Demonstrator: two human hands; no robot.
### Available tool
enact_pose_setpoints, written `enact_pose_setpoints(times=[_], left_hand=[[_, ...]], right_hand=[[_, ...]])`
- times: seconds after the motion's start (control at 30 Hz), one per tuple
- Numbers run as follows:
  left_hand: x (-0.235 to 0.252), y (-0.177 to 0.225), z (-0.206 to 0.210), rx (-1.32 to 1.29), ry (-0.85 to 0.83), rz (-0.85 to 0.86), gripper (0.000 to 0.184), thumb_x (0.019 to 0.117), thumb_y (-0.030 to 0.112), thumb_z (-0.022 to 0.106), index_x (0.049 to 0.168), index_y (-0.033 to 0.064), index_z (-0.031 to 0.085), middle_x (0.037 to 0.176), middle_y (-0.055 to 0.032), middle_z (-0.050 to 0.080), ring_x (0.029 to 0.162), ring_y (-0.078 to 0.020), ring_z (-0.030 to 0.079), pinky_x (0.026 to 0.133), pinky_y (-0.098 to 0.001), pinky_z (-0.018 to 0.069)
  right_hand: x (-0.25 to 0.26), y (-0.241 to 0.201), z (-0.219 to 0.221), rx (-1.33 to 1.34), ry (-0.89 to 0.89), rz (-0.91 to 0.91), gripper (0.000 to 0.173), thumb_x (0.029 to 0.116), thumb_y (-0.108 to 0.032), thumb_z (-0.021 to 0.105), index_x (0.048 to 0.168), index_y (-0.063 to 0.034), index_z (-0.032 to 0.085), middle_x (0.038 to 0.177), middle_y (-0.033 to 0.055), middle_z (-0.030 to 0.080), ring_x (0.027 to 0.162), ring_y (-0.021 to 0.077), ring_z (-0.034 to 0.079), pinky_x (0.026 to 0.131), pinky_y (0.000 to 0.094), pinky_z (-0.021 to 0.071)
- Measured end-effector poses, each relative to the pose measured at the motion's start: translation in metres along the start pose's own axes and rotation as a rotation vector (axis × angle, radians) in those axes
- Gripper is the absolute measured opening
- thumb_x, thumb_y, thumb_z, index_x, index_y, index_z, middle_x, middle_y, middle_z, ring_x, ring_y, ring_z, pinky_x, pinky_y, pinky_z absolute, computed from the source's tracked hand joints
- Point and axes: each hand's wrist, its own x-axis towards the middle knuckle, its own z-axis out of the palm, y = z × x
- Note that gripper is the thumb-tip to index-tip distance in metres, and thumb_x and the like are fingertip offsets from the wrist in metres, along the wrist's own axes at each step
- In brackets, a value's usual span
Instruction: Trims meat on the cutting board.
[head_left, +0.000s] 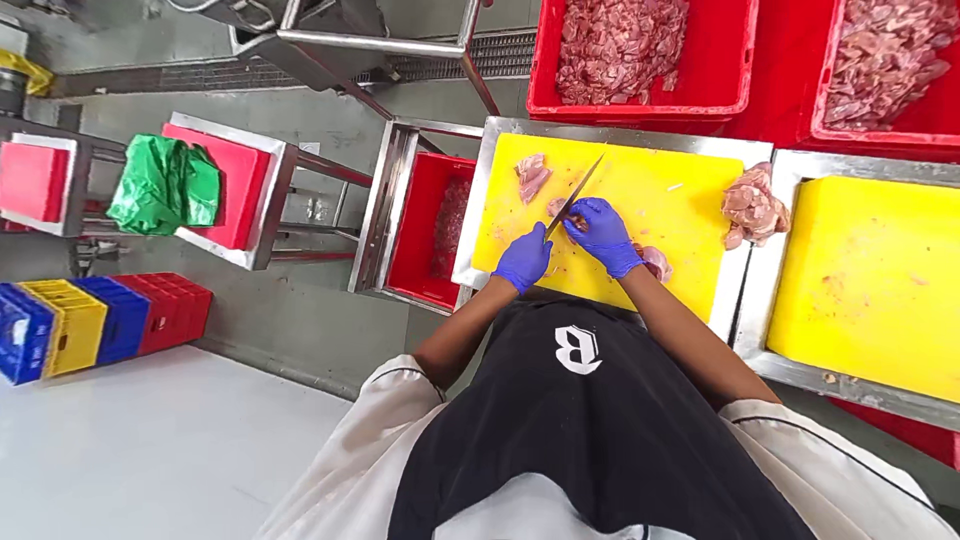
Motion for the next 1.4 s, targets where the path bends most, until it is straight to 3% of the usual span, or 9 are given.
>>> enact_pose_setpoints(times=[0.27,0.5,0.9,1.03,1.13,1.2,1.27,1.33,1.4], left_hand=[[-0.041,-0.038,0.004,0.006,-0.099,-0.067,0.041,0.1106,0.028,0.043,0.141,0.0010,0.046,0.113,-0.0253,0.068,0.108,-0.0422,0.069,0.093,-0.0607,0.0542],[-0.057,-0.054,0.008,0.010,-0.164,-0.116,0.039,0.1105,0.028,0.042,0.138,0.0002,0.048,0.113,-0.0257,0.068,0.107,-0.0423,0.069,0.092,-0.0609,0.0543],[0.002,0.006,-0.016,0.055,-0.125,-0.033,0.039,0.1111,0.027,0.043,0.142,0.0027,0.046,0.115,-0.0235,0.068,0.109,-0.0402,0.069,0.093,-0.0588,0.0554],[0.037,0.029,-0.029,0.052,-0.109,0.055,0.039,0.1102,0.027,0.047,0.139,0.0003,0.047,0.117,-0.0253,0.068,0.111,-0.0417,0.068,0.095,-0.0603,0.0541],[0.049,0.018,-0.036,-0.009,-0.112,0.129,0.043,0.1105,0.030,0.046,0.140,-0.0005,0.048,0.114,-0.0261,0.068,0.106,-0.0405,0.069,0.093,-0.0591,0.0543],[0.042,0.003,-0.044,-0.185,-0.079,0.141,0.043,0.1106,0.035,0.046,0.139,0.0024,0.049,0.097,-0.0204,0.067,0.079,-0.0308,0.068,0.075,-0.0488,0.0576],[0.025,-0.012,-0.053,-0.486,-0.038,0.139,0.041,0.1102,0.034,0.048,0.138,0.0046,0.049,0.078,-0.0092,0.057,0.056,-0.0173,0.057,0.057,-0.0344,0.0550],[0.000,-0.027,-0.065,-0.731,0.001,0.162,0.031,0.1095,0.027,0.050,0.131,0.0036,0.049,0.072,-0.0027,0.052,0.050,-0.0115,0.053,0.051,-0.0280,0.0530],[-0.022,-0.041,-0.075,-0.787,0.059,0.170,0.033,0.1090,0.025,0.050,0.132,0.0019,0.048,0.072,-0.0021,0.052,0.051,-0.0115,0.053,0.051,-0.0283,0.0528]], right_hand=[[0.001,-0.001,0.009,-0.058,0.045,-0.034,0.020,0.0936,-0.023,0.069,0.098,-0.0040,0.075,0.105,0.0154,0.074,0.105,0.0322,0.071,0.094,0.0452,0.0566],[0.001,0.003,0.011,-0.095,0.083,-0.184,0.015,0.0936,-0.016,0.067,0.089,-0.0035,0.075,0.096,0.0149,0.075,0.099,0.0318,0.073,0.089,0.0438,0.0591],[-0.006,0.000,0.010,-0.054,0.090,-0.170,0.014,0.0926,-0.013,0.067,0.087,-0.0039,0.075,0.095,0.0133,0.076,0.099,0.0297,0.073,0.090,0.0411,0.0587],[-0.027,-0.011,0.006,-0.015,0.082,-0.080,0.016,0.0924,-0.017,0.067,0.090,-0.0027,0.075,0.097,0.0149,0.075,0.099,0.0311,0.073,0.089,0.0432,0.0589],[-0.042,-0.021,-0.005,0.124,0.196,0.018,0.017,0.0899,-0.018,0.065,0.086,-0.0014,0.070,0.094,0.0167,0.071,0.098,0.0278,0.069,0.089,0.0381,0.0551],[-0.038,-0.028,-0.012,0.209,0.286,0.112,0.020,0.0900,-0.015,0.061,0.093,0.0040,0.066,0.104,0.0218,0.069,0.103,0.0288,0.067,0.091,0.0384,0.0539],[-0.020,-0.028,-0.017,0.264,0.279,0.232,0.033,0.0944,-0.015,0.055,0.118,0.0069,0.064,0.123,0.0246,0.064,0.118,0.0319,0.062,0.100,0.0431,0.0513],[0.005,-0.027,-0.017,0.254,0.144,0.298,0.045,0.0997,-0.023,0.053,0.136,0.0027,0.057,0.142,0.0228,0.057,0.135,0.0327,0.052,0.113,0.0466,0.0422],[0.031,-0.023,-0.013,0.039,-0.064,0.258,0.054,0.1019,-0.039,0.050,0.139,-0.0011,0.059,0.144,0.0210,0.057,0.139,0.0353,0.050,0.118,0.0510,0.0376]])
